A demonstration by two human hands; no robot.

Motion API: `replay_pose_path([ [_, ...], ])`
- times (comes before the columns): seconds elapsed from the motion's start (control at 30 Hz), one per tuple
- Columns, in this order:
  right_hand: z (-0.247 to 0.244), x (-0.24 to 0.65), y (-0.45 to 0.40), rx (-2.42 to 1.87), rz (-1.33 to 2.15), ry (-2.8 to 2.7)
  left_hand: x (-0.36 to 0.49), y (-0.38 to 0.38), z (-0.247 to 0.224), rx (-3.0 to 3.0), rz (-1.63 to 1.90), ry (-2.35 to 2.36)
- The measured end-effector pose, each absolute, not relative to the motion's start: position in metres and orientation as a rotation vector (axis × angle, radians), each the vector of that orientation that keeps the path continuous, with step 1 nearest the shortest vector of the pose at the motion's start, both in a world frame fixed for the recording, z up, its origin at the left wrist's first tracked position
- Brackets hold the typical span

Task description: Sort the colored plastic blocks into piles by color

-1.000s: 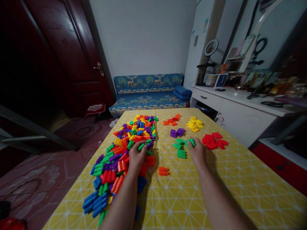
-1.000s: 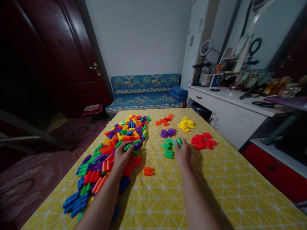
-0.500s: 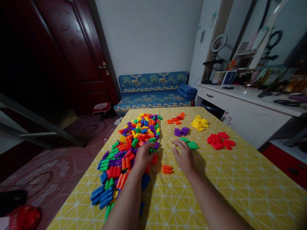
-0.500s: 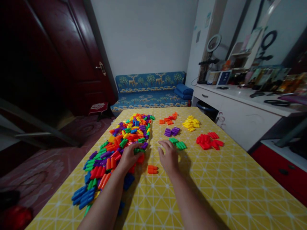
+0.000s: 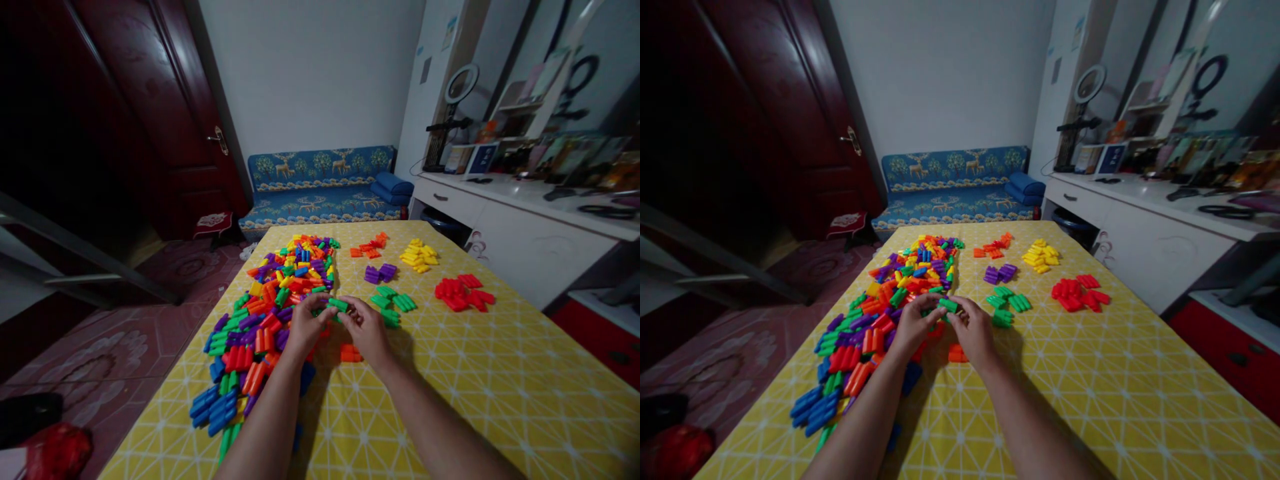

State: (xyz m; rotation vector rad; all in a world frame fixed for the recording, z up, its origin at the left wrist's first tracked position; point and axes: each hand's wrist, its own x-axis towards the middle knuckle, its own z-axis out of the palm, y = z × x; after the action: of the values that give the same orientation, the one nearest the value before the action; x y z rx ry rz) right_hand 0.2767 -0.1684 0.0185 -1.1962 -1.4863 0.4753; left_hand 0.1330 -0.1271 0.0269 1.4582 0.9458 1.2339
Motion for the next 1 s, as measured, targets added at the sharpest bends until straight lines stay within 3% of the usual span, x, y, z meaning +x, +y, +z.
replay_pose_path([
  [0.27,0.012,0.366,-0.147,-1.47,-0.111,-1.136,0.124,-0.121,0.03,1.04,1.342,0.997],
  [0.43,-0.007,0.4,-0.141,-1.726,-0.128,-1.218,0.118,-0.122,0.042,0.451,1.272,0.635],
  [0.57,0.001,0.381,-0.147,-1.781,-0.244,-1.339,0.118,-0.127,0.048,0.344,1.199,0.433],
  [0.83,0.026,0.287,-0.17,-1.064,0.243,-1.839,0.126,-0.14,0.052,0.634,1.045,0.485],
  [1.0,0.025,0.284,-0.165,-1.083,0.218,-1.686,0.133,-0.141,0.049,0.809,1.005,0.553],
])
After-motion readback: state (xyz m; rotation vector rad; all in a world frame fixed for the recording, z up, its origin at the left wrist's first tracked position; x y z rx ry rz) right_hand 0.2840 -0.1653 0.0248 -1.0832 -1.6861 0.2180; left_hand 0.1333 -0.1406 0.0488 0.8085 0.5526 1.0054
